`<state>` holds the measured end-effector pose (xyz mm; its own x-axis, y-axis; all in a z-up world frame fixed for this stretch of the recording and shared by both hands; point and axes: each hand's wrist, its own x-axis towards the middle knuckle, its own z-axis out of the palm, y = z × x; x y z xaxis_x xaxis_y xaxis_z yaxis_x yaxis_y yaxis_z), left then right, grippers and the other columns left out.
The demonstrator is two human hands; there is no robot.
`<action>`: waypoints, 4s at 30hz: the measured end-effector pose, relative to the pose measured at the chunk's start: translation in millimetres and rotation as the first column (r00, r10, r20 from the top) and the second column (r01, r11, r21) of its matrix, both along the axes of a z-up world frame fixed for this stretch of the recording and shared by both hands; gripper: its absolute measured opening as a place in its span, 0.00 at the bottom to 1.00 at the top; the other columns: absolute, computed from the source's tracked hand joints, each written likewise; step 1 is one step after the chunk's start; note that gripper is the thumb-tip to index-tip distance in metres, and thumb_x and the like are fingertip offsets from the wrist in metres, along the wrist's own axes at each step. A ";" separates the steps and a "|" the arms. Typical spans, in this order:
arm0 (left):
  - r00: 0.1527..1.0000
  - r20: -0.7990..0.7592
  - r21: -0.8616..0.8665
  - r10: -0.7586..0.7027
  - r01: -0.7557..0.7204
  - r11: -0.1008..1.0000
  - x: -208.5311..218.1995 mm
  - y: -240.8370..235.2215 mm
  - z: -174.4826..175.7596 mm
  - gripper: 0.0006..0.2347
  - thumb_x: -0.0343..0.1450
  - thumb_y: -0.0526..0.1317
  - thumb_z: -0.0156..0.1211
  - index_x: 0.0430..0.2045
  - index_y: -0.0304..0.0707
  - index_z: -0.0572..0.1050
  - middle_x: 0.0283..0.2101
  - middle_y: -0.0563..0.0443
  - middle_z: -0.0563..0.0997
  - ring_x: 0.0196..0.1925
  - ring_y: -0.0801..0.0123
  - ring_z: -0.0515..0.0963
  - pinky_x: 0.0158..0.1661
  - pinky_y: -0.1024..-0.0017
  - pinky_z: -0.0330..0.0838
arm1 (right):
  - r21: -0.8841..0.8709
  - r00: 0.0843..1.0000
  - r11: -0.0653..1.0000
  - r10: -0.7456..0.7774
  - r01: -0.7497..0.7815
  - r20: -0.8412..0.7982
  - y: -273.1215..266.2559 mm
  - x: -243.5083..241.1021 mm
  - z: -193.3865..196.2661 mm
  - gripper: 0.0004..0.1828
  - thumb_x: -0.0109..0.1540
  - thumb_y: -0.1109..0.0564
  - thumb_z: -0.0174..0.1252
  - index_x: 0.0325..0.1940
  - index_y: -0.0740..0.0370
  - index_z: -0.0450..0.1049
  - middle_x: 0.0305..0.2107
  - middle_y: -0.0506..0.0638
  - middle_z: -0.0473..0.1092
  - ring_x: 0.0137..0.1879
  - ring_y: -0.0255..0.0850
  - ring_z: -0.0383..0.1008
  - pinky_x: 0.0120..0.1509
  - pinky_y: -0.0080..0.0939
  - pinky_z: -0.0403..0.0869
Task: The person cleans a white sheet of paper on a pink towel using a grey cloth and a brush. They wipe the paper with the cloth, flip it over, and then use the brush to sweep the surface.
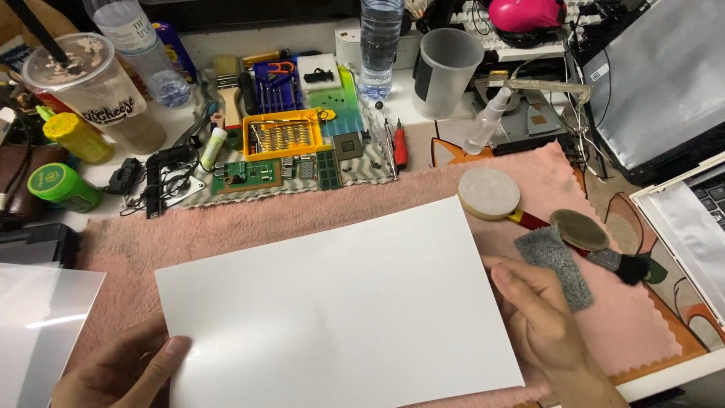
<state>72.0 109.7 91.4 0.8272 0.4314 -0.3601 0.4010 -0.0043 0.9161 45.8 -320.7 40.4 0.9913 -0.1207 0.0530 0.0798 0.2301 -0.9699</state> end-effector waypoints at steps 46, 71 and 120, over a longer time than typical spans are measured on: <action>0.981 -0.180 0.078 -0.072 0.087 0.993 -1.6 15.6 18.5 0.14 0.69 0.32 0.83 0.48 0.28 0.95 0.42 0.37 0.97 0.43 0.66 0.90 0.48 0.71 0.84 | -0.997 0.740 0.034 0.672 -0.066 -0.026 237.5 37.4 25.6 0.65 0.69 0.08 0.27 0.94 0.58 0.41 0.89 0.65 0.32 0.94 0.57 0.28 0.91 0.60 0.27; 0.994 0.102 0.059 -0.038 0.032 0.998 -19.9 18.3 23.0 0.12 0.71 0.36 0.79 0.47 0.36 0.95 0.41 0.44 0.98 0.42 0.68 0.93 0.46 0.71 0.86 | -0.663 0.839 0.744 -0.307 -0.083 -0.449 63.4 32.4 104.9 0.44 0.68 0.51 0.64 0.90 0.43 0.64 0.73 0.52 0.76 0.73 0.45 0.77 0.85 0.47 0.72; 0.975 -0.053 -0.171 -0.217 0.205 0.964 -29.4 -4.5 36.9 0.18 0.75 0.30 0.69 0.60 0.27 0.91 0.58 0.41 0.97 0.54 0.60 0.92 0.53 0.62 0.87 | -0.203 0.974 0.961 -0.211 0.190 -0.087 -35.9 -14.2 77.5 0.23 0.71 0.67 0.51 0.70 0.77 0.72 0.74 0.62 0.73 0.70 0.54 0.74 0.75 0.57 0.73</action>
